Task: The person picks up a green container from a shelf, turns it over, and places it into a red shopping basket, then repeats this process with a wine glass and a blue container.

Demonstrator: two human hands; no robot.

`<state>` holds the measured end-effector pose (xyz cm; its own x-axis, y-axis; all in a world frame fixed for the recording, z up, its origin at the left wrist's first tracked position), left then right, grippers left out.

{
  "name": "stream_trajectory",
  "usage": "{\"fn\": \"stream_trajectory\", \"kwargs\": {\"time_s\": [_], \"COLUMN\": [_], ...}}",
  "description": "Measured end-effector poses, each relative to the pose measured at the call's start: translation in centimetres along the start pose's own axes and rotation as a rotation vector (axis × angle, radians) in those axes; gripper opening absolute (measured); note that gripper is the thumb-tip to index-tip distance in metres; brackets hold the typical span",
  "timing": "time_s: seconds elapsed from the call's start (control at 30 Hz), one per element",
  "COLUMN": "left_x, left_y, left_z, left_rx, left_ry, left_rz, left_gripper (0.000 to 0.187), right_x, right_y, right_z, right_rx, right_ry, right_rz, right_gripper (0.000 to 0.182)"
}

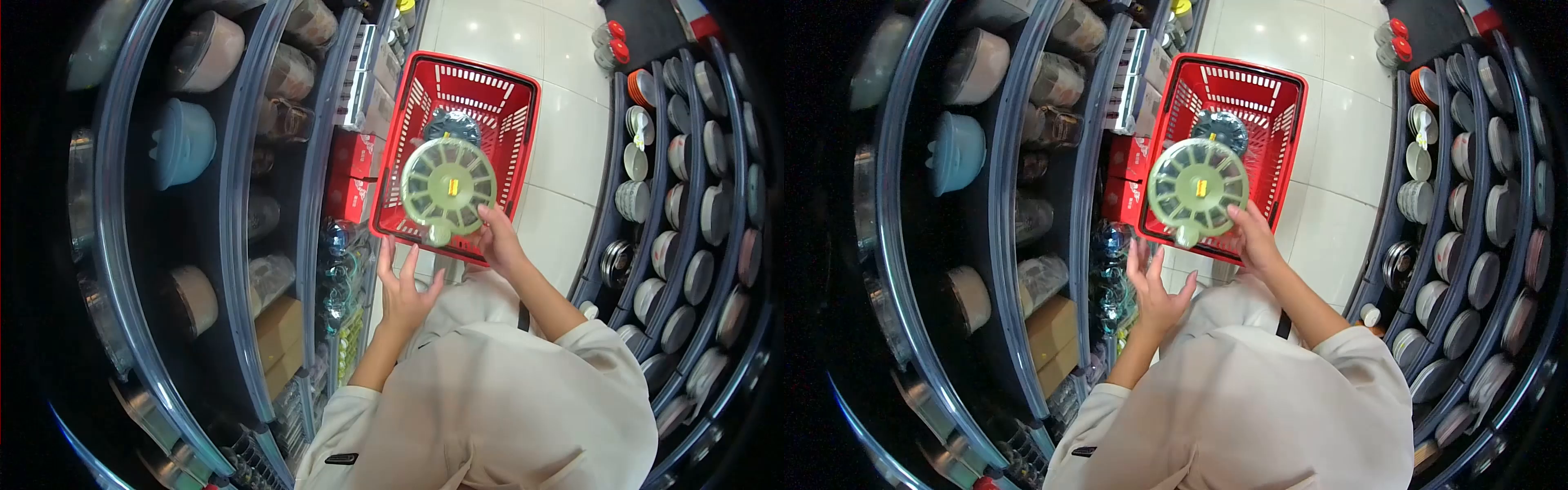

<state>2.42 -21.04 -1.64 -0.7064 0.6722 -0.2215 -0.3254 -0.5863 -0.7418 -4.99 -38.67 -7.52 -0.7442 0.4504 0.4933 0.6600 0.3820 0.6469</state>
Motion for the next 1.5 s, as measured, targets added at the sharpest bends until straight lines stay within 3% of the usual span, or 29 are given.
{"fn": "stream_trajectory", "kwargs": {"time_s": [0.2,0.6,1.5], "left_x": [2.9,4.3,6.3], "left_y": [0.0,0.0,0.2], "left_z": [-1.0,-1.6,-1.5], "left_rx": [0.062,0.118,0.179], "left_ry": [-0.279,-0.528,-0.682], "left_rz": [-0.031,-0.012,-0.018], "left_gripper": [0.074,0.067,0.068], "right_x": [-6.0,-13.9,-15.6], "right_y": [-2.7,-5.7,-8.0], "right_z": [0.4,2.6,4.6], "right_rx": [0.025,0.073,0.035], "right_ry": [0.014,0.041,-0.069], "right_rz": [0.146,0.213,0.264], "right_gripper": [0.044,0.057,0.055]}}
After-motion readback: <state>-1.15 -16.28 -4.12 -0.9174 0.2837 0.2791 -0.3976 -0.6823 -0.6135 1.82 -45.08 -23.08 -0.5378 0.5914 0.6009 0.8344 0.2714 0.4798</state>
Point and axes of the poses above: each hand's wrist, its own x-axis away from the middle knuckle, its own y-axis out of the palm, z = x × y, the point moved 2 cm from there along -x, towards the middle knuckle, and after that the axes turned 8 degrees about -y, right-handed, at the moved point
